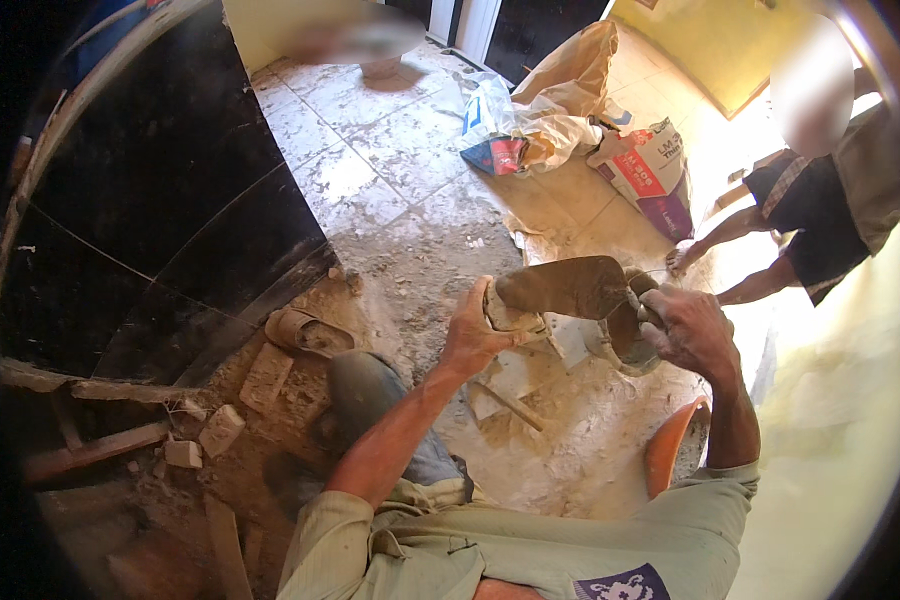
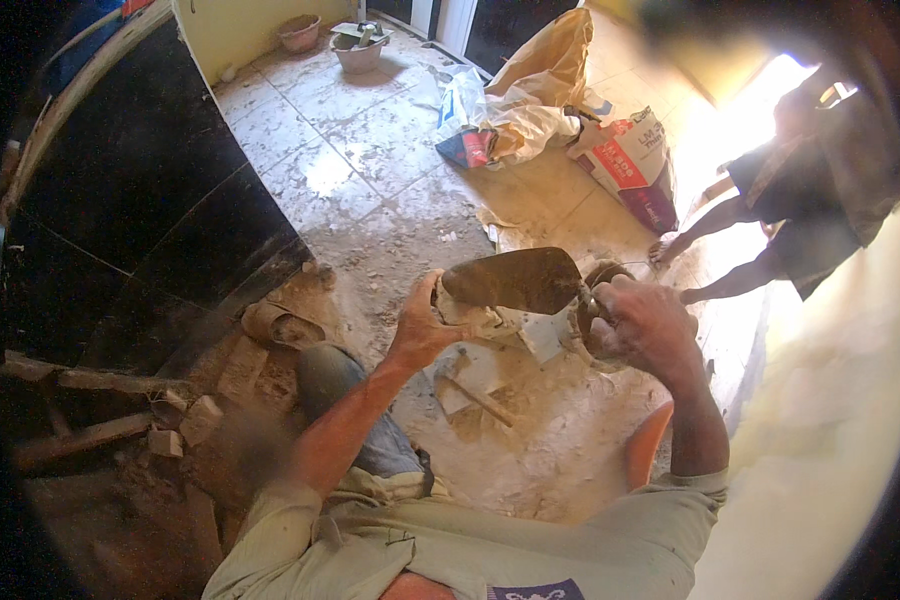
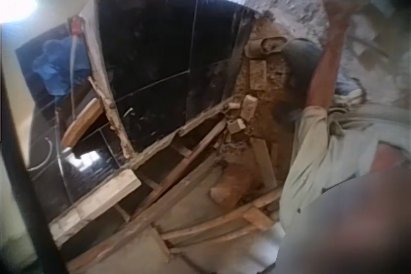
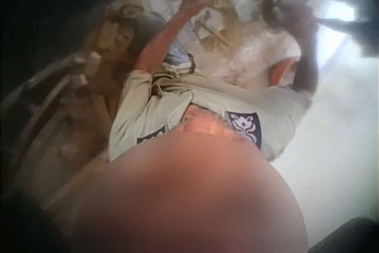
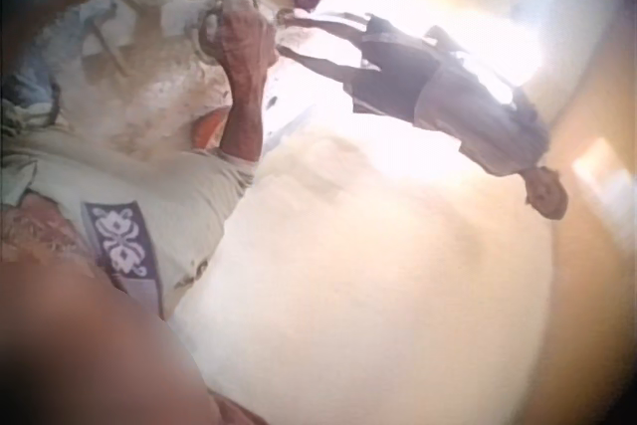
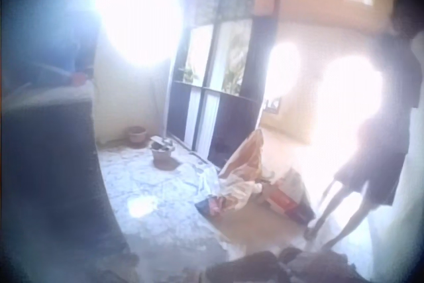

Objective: The person positions a concrete block against a tiled structure and uses a hammer to break off pieces, then applies mortar to the side of the block with a trowel.

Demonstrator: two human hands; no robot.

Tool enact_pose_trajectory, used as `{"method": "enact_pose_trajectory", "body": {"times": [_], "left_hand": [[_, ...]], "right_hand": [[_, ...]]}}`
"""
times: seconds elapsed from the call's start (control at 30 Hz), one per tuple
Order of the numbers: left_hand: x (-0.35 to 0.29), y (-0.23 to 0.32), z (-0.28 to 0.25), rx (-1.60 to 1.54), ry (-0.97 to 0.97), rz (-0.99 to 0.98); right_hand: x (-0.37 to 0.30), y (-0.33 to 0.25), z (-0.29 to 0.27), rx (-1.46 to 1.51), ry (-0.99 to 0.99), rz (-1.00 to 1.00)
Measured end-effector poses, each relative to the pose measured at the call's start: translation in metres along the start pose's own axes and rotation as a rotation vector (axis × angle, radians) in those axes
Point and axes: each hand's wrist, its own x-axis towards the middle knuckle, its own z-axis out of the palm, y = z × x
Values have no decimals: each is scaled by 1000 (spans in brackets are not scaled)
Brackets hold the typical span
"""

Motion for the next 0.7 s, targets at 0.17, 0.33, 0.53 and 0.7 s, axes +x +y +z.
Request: {"method": "enact_pose_trajectory", "body": {"times": [0.17, 0.33, 0.53, 0.7], "left_hand": [[1, 2, 1, 9, -25, -27], [1, 4, 2, -84, 11, -11], [-1, 4, -2, -57, 17, -12], [-2, 3, 4, -43, 41, 9]], "right_hand": [[-8, -32, -10, -349, 107, -49], [-12, -34, -7, -443, 150, -53], [-11, -38, -23, -310, 120, -30], [-1, -29, -49, -161, -116, -3]]}}
